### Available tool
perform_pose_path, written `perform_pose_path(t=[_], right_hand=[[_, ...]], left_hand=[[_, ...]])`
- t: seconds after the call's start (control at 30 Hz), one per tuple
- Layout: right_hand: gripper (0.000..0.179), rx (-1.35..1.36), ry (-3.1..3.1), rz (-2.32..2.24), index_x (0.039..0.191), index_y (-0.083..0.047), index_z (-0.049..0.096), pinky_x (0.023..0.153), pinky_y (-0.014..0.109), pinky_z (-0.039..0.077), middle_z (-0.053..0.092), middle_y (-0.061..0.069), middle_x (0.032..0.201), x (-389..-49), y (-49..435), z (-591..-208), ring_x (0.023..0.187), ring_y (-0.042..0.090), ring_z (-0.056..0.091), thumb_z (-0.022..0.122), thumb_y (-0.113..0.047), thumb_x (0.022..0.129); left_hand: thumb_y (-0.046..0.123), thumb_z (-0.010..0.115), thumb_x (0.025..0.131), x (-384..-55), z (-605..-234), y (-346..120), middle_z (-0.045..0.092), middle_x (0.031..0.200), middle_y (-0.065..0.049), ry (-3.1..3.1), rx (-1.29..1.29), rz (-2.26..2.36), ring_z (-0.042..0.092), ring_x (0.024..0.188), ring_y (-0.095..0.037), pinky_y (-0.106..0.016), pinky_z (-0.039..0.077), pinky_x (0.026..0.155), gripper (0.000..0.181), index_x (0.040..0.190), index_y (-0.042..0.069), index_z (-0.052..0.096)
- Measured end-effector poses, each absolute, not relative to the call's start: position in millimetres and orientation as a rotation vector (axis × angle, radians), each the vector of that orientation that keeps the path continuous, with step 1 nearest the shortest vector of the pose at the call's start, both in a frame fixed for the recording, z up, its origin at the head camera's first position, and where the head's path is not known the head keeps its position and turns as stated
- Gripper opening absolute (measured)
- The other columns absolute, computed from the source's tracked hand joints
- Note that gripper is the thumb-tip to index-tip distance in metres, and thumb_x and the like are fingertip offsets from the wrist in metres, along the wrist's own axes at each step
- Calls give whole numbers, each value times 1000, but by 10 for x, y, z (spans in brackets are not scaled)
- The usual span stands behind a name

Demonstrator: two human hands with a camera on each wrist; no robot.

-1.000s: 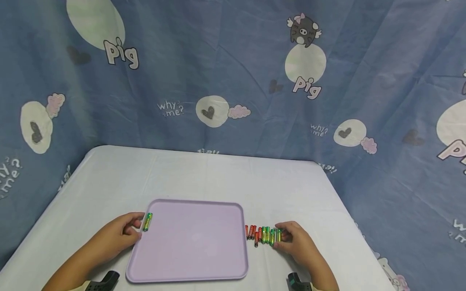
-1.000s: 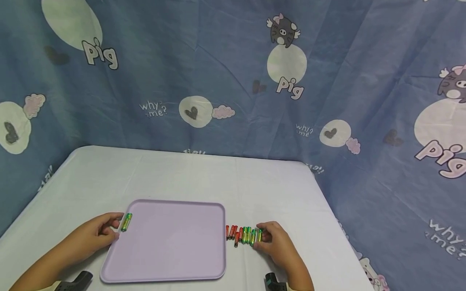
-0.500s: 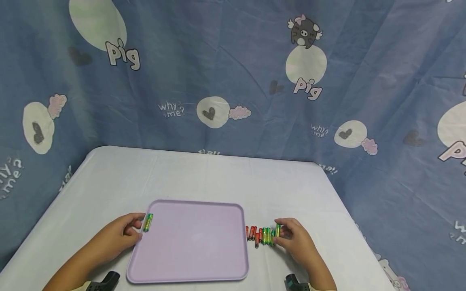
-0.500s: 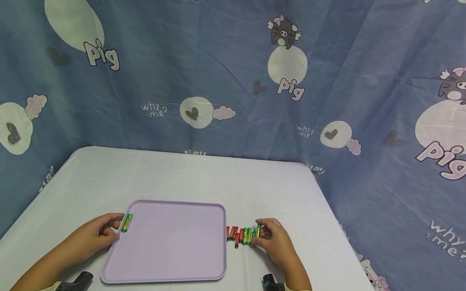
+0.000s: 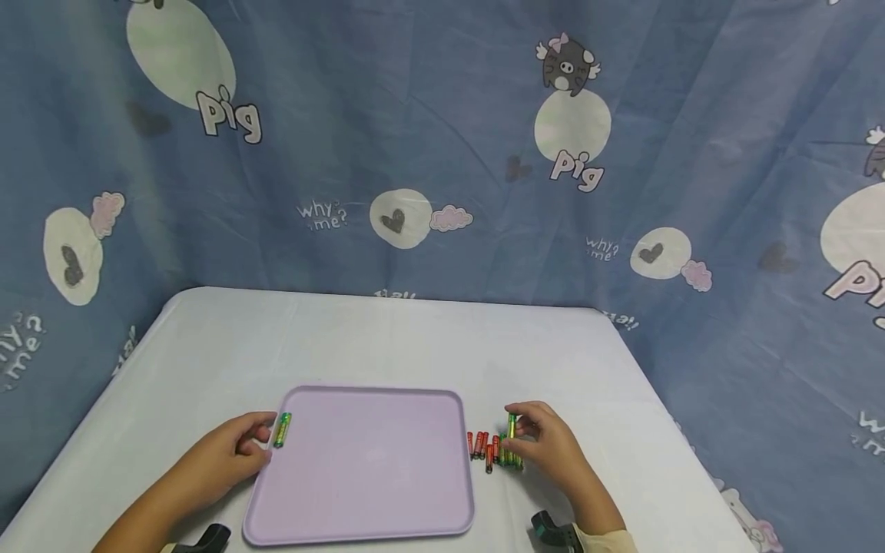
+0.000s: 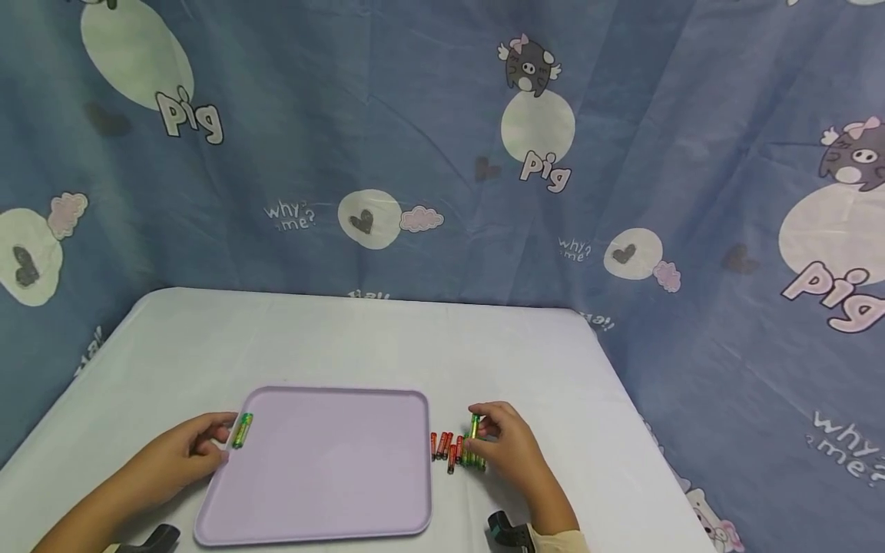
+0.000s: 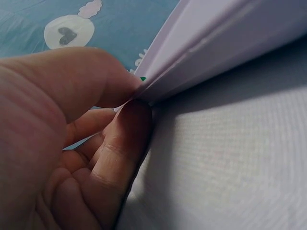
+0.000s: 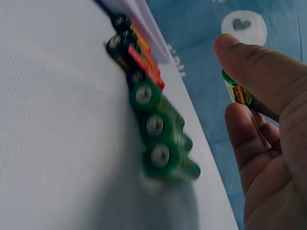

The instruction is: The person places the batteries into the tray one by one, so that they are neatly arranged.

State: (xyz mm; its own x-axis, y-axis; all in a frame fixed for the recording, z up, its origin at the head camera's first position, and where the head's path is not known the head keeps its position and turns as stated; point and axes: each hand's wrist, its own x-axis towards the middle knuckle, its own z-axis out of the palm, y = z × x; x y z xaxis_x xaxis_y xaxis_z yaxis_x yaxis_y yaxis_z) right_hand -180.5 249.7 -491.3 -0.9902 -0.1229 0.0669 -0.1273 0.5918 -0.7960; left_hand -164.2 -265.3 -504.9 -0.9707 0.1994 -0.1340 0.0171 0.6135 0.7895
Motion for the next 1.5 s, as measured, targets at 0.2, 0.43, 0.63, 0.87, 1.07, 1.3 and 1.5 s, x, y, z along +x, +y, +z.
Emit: perform_pose_path(t=[0.2, 0.43, 0.63, 0.87, 1.07, 1.3, 1.5], right_hand=[[55, 284, -2799, 1452, 130, -7, 70, 94, 23, 56, 62, 3, 123, -1883, 2368, -4871, 102, 15, 65, 91, -9, 79], [55, 409, -2794, 1503, 132, -6, 68, 95, 24, 55, 61, 2, 125, -1935, 2214, -4869, 104, 16, 64, 89, -12, 82], [54, 509, -2816, 1485, 133, -7, 68, 96, 22, 55, 61, 3, 126, -1953, 2099, -4917, 104, 12, 64, 89, -14, 83], [54, 593, -2796, 1501, 132, -4, 68, 97, 24, 55, 61, 6, 127, -1985, 1931, -4906, 105, 15, 65, 89, -10, 82], [52, 625, -2794, 1517, 130, -3, 68, 99, 25, 55, 61, 6, 128, -2013, 1833, -4889, 104, 16, 64, 89, -10, 83], [51, 657, -2783, 1535, 129, -2, 69, 101, 29, 54, 61, 9, 127, -2050, 1707, -4877, 106, 21, 63, 88, -11, 83], [51, 684, -2818, 1445, 130, -3, 69, 98, 25, 55, 62, 6, 128, -2087, 1607, -4883, 105, 16, 64, 88, -14, 84]], left_hand=[[13, 75, 90, -1652, -5072, -2661, 62, 115, -7, 2639, 177, 1267, 53, 88, -3, -21, 46, 73, 63, 146, -6, 51], [14, 75, 90, -1645, -5092, -2679, 64, 114, -6, 2665, 181, 1251, 53, 88, -3, -21, 45, 73, 62, 145, -5, 53], [14, 75, 90, -1653, -5086, -2660, 63, 115, -7, 2633, 188, 1288, 54, 87, -3, -22, 47, 73, 63, 145, -6, 52], [14, 74, 91, -1665, -5078, -2676, 62, 116, -7, 2641, 178, 1264, 53, 88, -5, -22, 46, 73, 63, 146, -5, 51], [13, 74, 91, -1665, -5091, -2672, 63, 116, -7, 2631, 172, 1260, 54, 87, -6, -22, 46, 73, 63, 146, -5, 51], [14, 74, 91, -1671, -5088, -2671, 63, 116, -7, 2634, 187, 1273, 53, 88, -6, -22, 46, 72, 63, 146, -5, 52], [13, 74, 90, -1663, -5084, -2674, 62, 115, -7, 2646, 201, 1279, 53, 87, -3, -22, 47, 73, 62, 145, -6, 53]])
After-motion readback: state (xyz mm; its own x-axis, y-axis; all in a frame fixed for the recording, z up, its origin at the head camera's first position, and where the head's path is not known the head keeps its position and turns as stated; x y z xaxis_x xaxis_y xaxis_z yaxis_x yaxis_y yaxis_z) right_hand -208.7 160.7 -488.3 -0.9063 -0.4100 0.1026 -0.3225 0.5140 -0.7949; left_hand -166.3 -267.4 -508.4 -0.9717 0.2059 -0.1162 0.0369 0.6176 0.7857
